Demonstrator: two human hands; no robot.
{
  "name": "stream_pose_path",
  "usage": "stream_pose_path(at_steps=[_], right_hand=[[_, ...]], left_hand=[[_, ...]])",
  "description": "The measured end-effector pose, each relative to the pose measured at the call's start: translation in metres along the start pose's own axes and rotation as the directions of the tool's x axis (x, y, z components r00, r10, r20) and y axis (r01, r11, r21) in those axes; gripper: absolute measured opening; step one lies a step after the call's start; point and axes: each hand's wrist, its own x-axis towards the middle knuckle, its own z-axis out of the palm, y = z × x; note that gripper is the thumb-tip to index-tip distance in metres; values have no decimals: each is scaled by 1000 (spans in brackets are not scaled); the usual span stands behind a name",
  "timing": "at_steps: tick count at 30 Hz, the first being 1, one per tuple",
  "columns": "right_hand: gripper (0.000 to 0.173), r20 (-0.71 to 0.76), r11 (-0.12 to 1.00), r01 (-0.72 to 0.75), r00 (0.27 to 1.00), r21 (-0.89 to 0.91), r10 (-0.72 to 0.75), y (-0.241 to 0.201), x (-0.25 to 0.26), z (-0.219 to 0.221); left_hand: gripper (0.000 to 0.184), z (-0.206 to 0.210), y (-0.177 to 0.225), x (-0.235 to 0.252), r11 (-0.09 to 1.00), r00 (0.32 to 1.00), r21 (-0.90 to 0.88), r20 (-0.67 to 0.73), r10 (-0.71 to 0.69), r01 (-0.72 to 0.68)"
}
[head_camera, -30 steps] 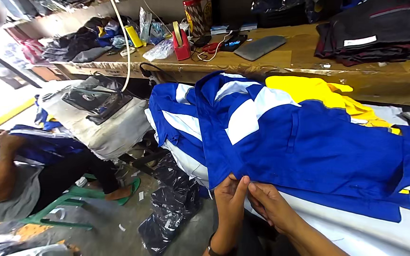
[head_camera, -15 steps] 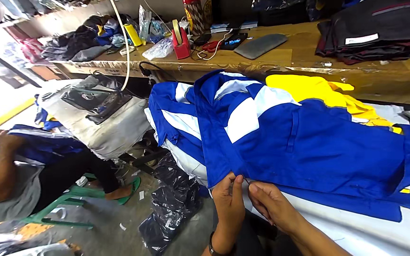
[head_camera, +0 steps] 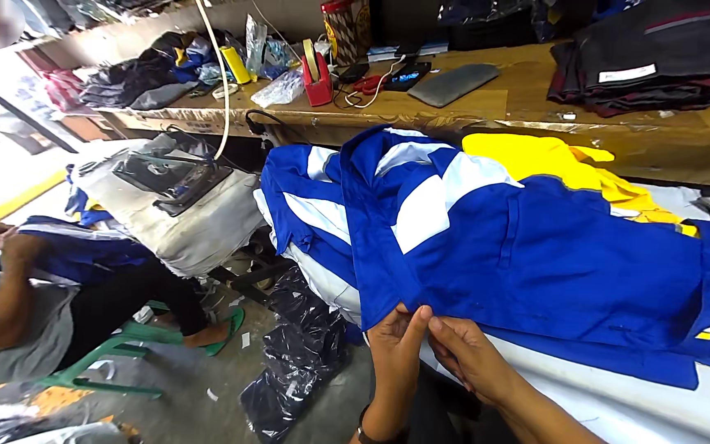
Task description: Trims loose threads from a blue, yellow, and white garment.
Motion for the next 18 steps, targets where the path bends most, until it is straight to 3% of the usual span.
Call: stream_pose_path(at_steps=[9, 18], right_hand=[[43, 0, 997, -2, 1000, 75, 2, 10, -2, 4], [40, 29, 1000, -14, 999, 0, 14, -3, -2, -1]], left_hand=[[7, 5, -13, -5, 996, 996, -41, -39, 75, -77], [16, -4, -8, 1, 983, 990, 114, 22, 142, -143]])
